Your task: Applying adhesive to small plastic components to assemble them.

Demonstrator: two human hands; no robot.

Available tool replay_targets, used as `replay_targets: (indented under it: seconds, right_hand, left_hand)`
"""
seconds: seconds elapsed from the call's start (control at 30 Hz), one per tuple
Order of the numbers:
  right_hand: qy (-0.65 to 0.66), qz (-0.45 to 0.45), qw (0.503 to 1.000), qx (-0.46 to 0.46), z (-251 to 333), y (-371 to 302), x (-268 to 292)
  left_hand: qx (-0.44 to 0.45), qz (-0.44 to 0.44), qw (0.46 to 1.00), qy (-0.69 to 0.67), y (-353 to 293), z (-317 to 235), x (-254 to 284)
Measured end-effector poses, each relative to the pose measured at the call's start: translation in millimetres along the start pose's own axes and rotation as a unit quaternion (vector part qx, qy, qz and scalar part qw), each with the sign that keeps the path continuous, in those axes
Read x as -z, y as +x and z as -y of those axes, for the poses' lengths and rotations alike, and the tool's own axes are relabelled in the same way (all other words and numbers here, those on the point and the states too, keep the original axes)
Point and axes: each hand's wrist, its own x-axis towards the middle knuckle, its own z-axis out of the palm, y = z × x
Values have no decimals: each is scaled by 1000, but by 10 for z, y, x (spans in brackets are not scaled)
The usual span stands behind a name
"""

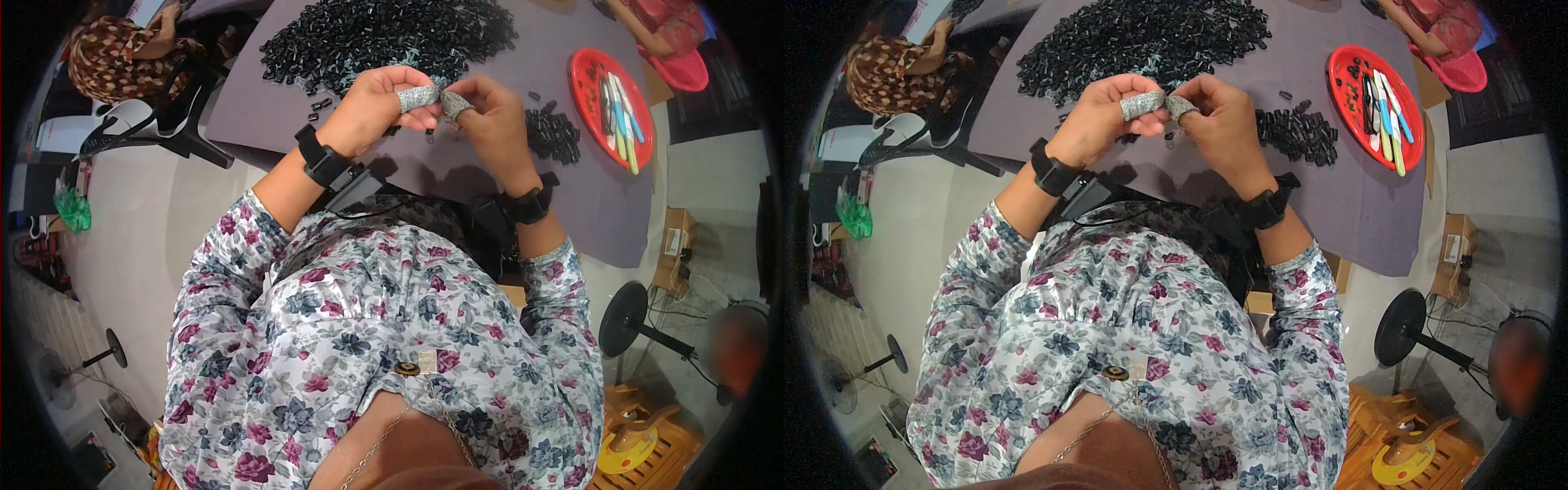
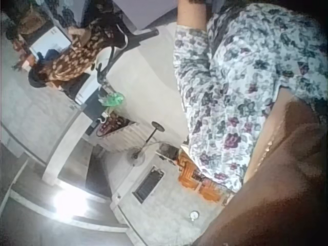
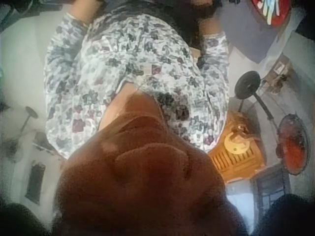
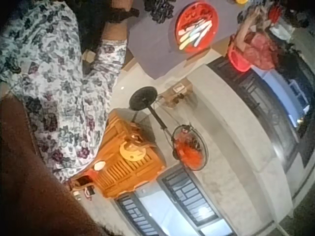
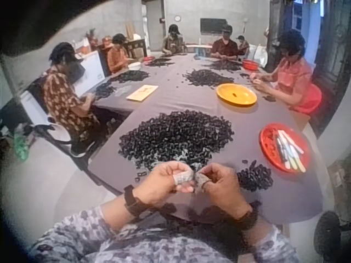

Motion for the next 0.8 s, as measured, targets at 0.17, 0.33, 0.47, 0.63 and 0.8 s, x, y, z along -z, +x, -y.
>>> replay_targets:
  seconds: [0.17, 0.33, 0.47, 0.63, 0.8]
  right_hand:
    - [11, 17, 1000, -1, 1, -23, -39]
    - [51, 63, 995, -51, -110, -11, 14]
    - [-219, 86, 968, 83, -208, -42, 66]
    - [-402, 148, 893, 133, -341, -28, -30]
    - [-211, 153, 965, 21, -306, -34, 58]
  left_hand:
    - [16, -7, 1000, 15, -59, -4, 20]
    - [13, -6, 1000, 15, -108, 97, 163]
    - [46, -45, 998, 24, -156, 119, 259]
    - [58, -55, 997, 19, -178, 154, 289]
    - [56, -41, 997, 19, -222, 158, 280]
